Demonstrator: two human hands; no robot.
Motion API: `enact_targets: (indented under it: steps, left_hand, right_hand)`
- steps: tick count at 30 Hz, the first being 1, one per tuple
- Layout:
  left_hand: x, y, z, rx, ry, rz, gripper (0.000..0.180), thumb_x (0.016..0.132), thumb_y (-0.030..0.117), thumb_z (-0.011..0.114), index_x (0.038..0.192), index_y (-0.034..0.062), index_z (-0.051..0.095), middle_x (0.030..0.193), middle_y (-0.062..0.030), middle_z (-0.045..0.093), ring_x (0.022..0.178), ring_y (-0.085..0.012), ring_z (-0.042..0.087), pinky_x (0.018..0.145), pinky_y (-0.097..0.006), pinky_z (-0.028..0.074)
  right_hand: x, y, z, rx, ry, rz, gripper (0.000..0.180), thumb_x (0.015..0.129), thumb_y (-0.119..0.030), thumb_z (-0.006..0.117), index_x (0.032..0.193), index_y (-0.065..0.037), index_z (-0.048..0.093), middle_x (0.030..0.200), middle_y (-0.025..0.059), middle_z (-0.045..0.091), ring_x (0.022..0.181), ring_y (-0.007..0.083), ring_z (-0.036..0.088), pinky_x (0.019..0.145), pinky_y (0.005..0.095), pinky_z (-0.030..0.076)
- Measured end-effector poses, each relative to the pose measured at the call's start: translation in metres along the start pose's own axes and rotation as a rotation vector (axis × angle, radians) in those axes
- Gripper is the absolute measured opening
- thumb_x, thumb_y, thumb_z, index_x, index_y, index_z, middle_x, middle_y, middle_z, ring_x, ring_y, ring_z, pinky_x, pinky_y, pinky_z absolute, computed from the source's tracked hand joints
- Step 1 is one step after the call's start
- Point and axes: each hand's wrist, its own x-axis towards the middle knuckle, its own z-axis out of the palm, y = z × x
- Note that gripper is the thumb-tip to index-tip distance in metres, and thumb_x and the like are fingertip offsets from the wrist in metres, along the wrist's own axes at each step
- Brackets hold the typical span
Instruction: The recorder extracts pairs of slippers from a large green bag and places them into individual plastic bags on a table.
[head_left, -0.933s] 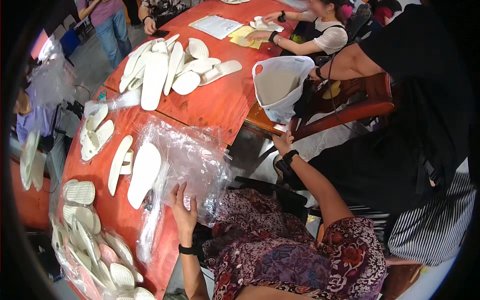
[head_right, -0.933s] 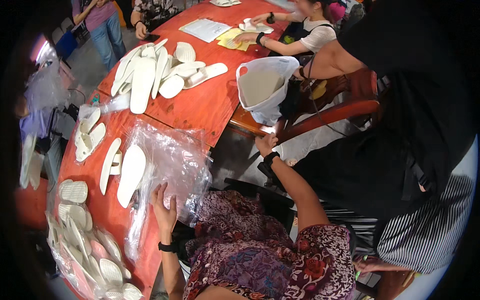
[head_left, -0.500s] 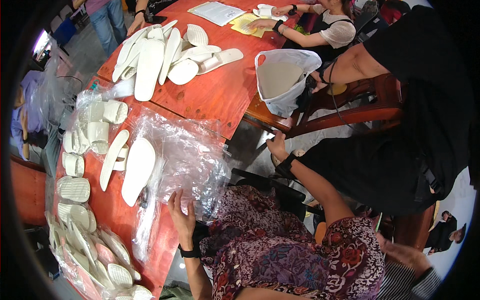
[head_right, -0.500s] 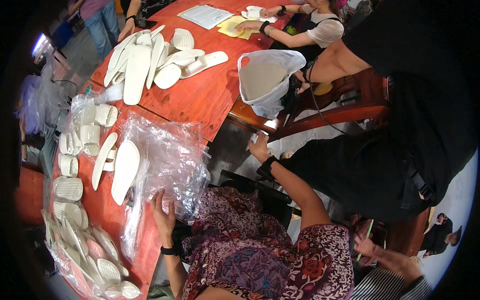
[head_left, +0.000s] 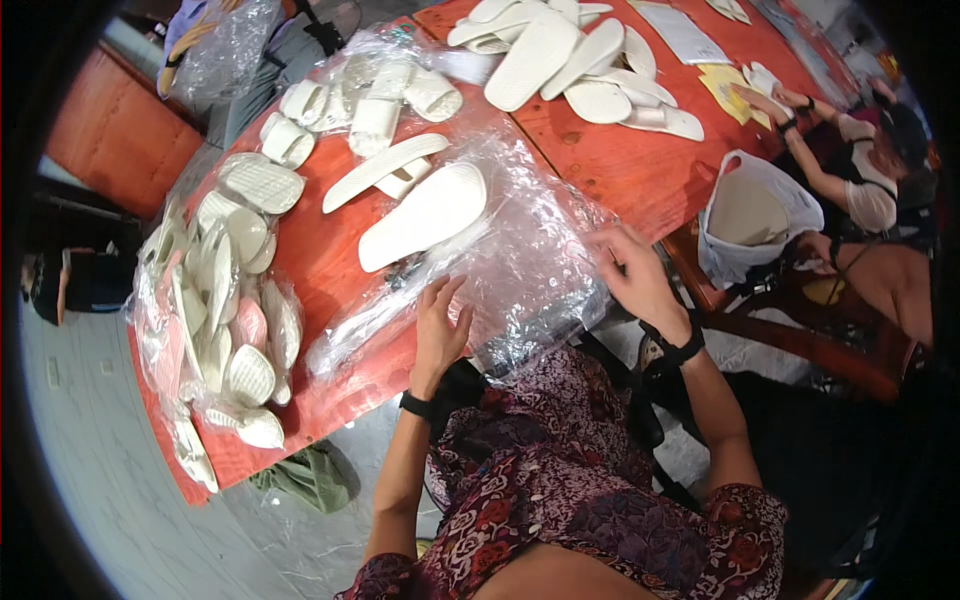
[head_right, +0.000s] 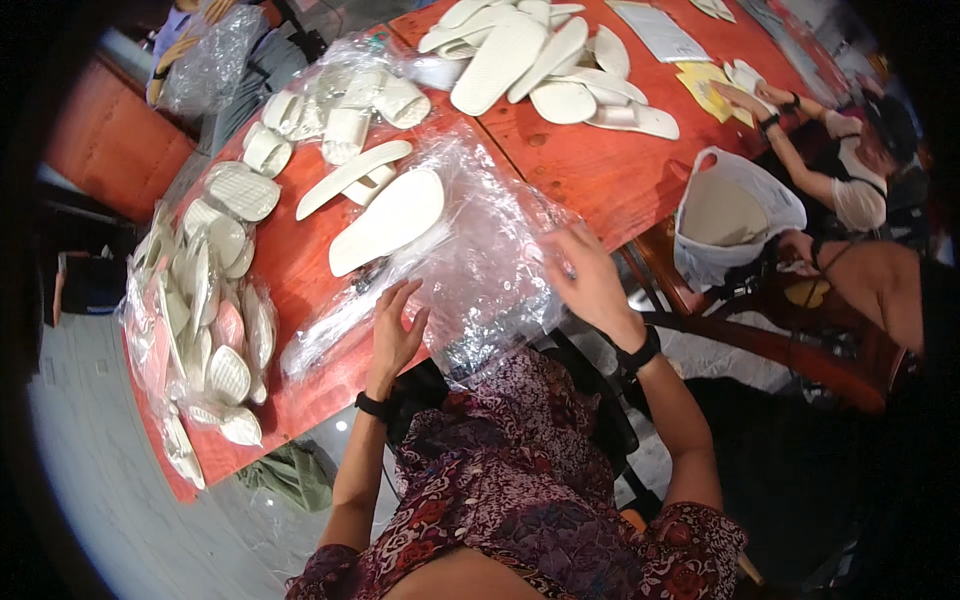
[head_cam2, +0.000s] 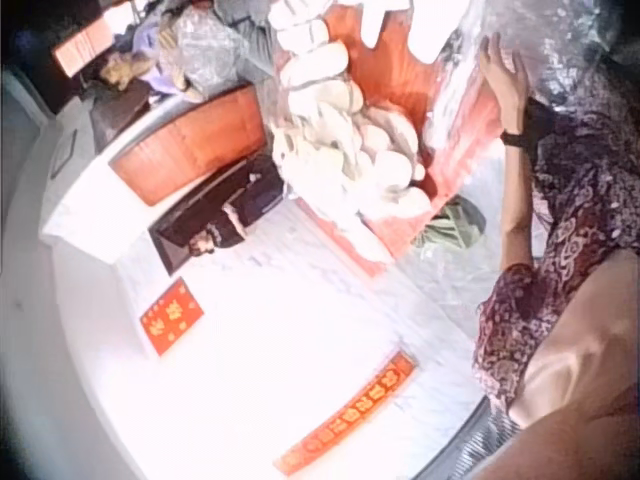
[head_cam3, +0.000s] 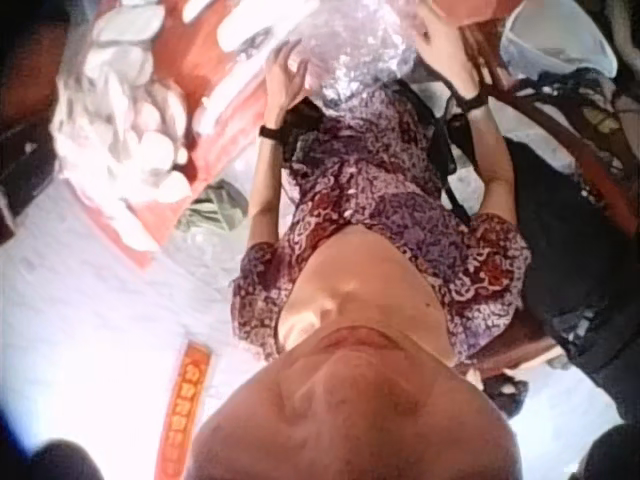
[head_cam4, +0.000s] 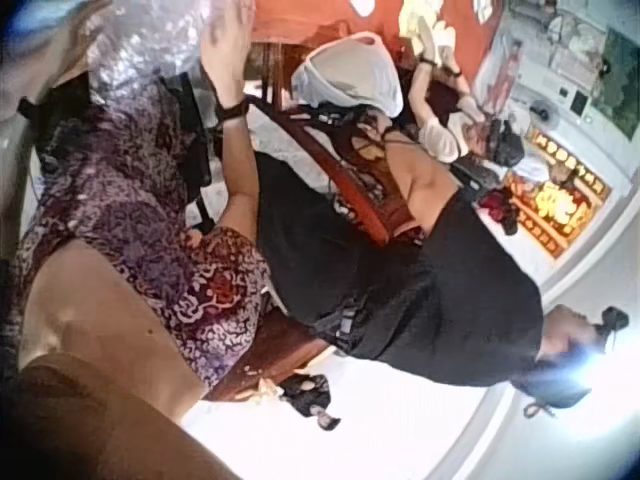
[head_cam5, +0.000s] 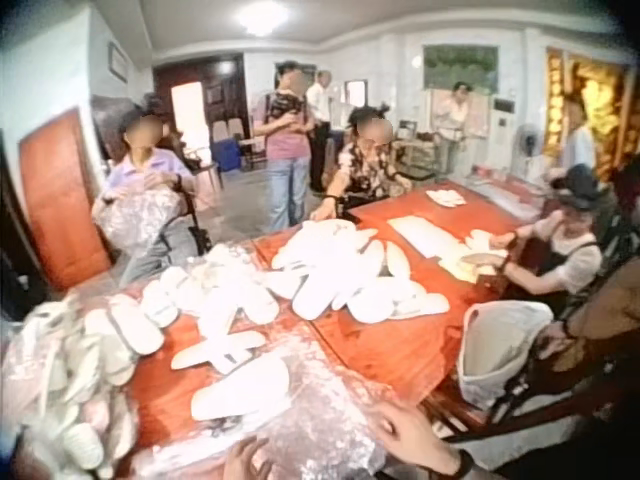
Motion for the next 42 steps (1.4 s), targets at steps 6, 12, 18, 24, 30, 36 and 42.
enact_targets:
  steps: [6, 12, 18, 24, 30, 36, 42]
  left_hand:
    - [0.024, -0.018, 0.024, 0.141, 0.015, 0.030, 0.050, 0.076, 0.011, 0.067, 0.125, 0.0097, 0.055, 0.124, -0.0205, 0.049, 0.113, -0.0383, 0.047, 0.095, -0.044, 0.041]
    - [0.024, -0.051, 0.032, 0.209, 0.060, 0.126, 0.055, 0.077, 0.020, 0.067, 0.128, 0.0042, 0.052, 0.124, -0.0265, 0.047, 0.113, -0.0414, 0.046, 0.097, -0.048, 0.038]
    - [0.031, -0.039, 0.034, 0.226, 0.046, 0.164, 0.050, 0.080, 0.015, 0.063, 0.128, 0.0057, 0.051, 0.124, -0.0261, 0.044, 0.115, -0.0425, 0.042, 0.097, -0.050, 0.035]
    - [0.028, -0.036, 0.033, 0.204, 0.029, 0.167, 0.048, 0.083, 0.014, 0.061, 0.130, 0.0058, 0.051, 0.124, -0.0249, 0.043, 0.114, -0.0413, 0.041, 0.097, -0.049, 0.034]
    - [0.024, -0.044, 0.034, 0.204, 0.018, 0.172, 0.047, 0.085, 0.015, 0.061, 0.129, 0.0053, 0.052, 0.125, -0.0230, 0.042, 0.115, -0.0400, 0.041, 0.097, -0.049, 0.034]
    - [0.026, -0.040, 0.037, 0.233, 0.015, 0.144, 0.046, 0.085, 0.013, 0.060, 0.129, 0.0045, 0.052, 0.123, -0.0225, 0.042, 0.115, -0.0394, 0.041, 0.097, -0.049, 0.034]
    - [0.031, -0.031, 0.038, 0.256, -0.002, 0.146, 0.046, 0.085, 0.012, 0.059, 0.129, 0.0046, 0.052, 0.123, -0.0220, 0.043, 0.115, -0.0394, 0.042, 0.097, -0.049, 0.034]
  right_hand:
    - [0.048, 0.033, 0.057, -0.525, -0.414, -0.133, 0.055, 0.083, -0.034, 0.063, 0.129, -0.009, 0.047, 0.127, 0.0177, 0.047, 0.121, 0.0349, 0.042, 0.098, 0.0479, 0.036]
    - [0.031, 0.073, 0.088, -0.623, -0.401, -0.144, 0.060, 0.080, -0.036, 0.067, 0.130, -0.009, 0.046, 0.129, 0.0178, 0.045, 0.122, 0.0387, 0.041, 0.100, 0.0530, 0.033]
    - [-0.009, 0.097, 0.054, -0.088, 0.647, -0.012, 0.019, 0.082, -0.008, 0.060, 0.099, -0.002, 0.054, 0.094, 0.0133, 0.051, 0.089, 0.0289, 0.051, 0.077, 0.0357, 0.042]
    - [-0.076, 0.244, -0.049, -0.582, 1.334, 0.985, 0.035, 0.081, 0.000, 0.046, 0.116, 0.003, 0.041, 0.112, 0.0210, 0.043, 0.103, 0.0396, 0.046, 0.094, 0.0465, 0.035]
    - [-0.095, 0.340, -0.158, -0.651, 1.246, 1.353, 0.058, 0.081, -0.023, 0.066, 0.131, -0.010, 0.038, 0.132, 0.0149, 0.037, 0.123, 0.0356, 0.037, 0.093, 0.0493, 0.042]
    - [-0.115, 0.371, -0.171, -0.768, 0.854, 1.413, 0.049, 0.084, -0.030, 0.061, 0.124, -0.007, 0.046, 0.132, 0.0118, 0.037, 0.125, 0.0355, 0.033, 0.091, 0.0471, 0.044]
    - [-0.117, 0.343, -0.139, -1.015, 0.828, 1.253, 0.045, 0.068, -0.017, 0.073, 0.100, -0.001, 0.045, 0.111, 0.0165, 0.042, 0.100, 0.0383, 0.046, 0.079, 0.0467, 0.049]
